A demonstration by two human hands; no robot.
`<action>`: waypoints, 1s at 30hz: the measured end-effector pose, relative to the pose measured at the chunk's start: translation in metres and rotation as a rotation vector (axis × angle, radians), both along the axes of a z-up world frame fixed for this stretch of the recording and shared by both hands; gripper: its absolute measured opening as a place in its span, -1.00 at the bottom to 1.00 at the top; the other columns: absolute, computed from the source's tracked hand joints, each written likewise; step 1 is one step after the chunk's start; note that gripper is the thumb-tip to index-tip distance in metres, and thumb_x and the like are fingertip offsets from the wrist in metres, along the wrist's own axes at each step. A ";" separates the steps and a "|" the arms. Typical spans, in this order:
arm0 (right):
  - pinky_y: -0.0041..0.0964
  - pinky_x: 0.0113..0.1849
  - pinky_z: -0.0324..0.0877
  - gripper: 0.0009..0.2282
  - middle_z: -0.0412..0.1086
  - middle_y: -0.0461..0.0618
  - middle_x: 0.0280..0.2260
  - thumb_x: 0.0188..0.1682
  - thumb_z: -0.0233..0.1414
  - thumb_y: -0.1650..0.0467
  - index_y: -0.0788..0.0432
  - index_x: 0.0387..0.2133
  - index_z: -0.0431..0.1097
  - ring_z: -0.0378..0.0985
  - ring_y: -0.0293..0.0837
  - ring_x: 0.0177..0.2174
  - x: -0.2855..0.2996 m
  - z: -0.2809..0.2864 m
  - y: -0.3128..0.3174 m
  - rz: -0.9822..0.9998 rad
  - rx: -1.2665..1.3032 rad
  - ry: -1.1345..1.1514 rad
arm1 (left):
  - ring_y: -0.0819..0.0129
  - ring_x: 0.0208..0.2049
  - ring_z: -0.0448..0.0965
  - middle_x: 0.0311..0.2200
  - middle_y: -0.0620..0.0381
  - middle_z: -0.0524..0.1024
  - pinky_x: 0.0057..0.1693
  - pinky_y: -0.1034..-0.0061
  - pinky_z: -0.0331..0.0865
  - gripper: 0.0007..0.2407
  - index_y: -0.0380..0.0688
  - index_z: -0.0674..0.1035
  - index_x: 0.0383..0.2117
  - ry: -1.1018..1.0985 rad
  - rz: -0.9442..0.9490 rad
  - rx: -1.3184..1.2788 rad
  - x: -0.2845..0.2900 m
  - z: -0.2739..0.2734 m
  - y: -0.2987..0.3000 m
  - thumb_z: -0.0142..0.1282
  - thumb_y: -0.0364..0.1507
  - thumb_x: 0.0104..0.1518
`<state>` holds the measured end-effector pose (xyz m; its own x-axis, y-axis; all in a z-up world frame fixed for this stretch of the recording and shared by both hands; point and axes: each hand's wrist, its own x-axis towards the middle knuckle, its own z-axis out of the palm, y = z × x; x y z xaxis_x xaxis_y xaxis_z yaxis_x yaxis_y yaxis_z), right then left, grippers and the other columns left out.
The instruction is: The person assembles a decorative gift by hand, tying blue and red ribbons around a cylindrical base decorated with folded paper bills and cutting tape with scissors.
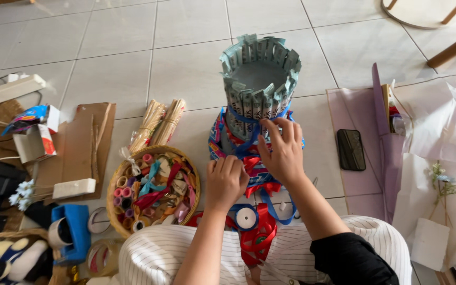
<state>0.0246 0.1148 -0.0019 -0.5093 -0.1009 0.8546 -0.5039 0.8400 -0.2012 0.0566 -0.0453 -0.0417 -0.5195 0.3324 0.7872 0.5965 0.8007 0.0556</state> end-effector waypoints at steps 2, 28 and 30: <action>-0.11 -0.23 0.20 -0.76 0.17 0.06 -0.29 -0.17 0.04 0.40 0.16 -0.22 0.35 0.25 0.09 -0.29 0.001 0.006 -0.001 -0.095 0.065 -0.009 | 0.33 -0.44 0.42 -0.52 0.22 0.33 -0.24 0.46 0.24 -0.94 -0.03 0.39 -0.62 -0.230 0.075 -0.038 0.010 -0.002 -0.010 -0.04 -0.48 -0.03; 0.04 -0.21 0.31 -0.81 0.43 0.19 -0.42 -0.15 0.06 0.39 0.19 -0.28 0.41 0.47 0.20 -0.30 0.121 -0.015 0.078 0.096 -0.051 -1.126 | -0.01 -0.16 0.53 -0.29 -0.16 0.51 -0.05 0.15 0.43 -0.83 -0.31 0.53 -0.28 -1.330 0.362 -0.003 0.017 -0.112 -0.054 -0.06 -0.53 0.04; 0.02 -0.21 0.33 -0.82 0.47 0.18 -0.43 -0.14 0.05 0.37 0.18 -0.31 0.44 0.49 0.19 -0.30 0.150 -0.026 0.091 -0.011 -0.086 -1.221 | -0.02 -0.18 0.54 -0.31 -0.17 0.51 -0.06 0.15 0.44 -0.83 -0.33 0.54 -0.28 -1.294 0.349 -0.035 0.018 -0.103 -0.049 -0.06 -0.55 0.06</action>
<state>0.1745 0.2057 -0.0277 -0.9817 -0.0580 -0.1812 0.0618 0.8035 -0.5921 0.0748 -0.0946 -0.1445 -0.9403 0.0404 -0.3380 -0.1039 0.9116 0.3978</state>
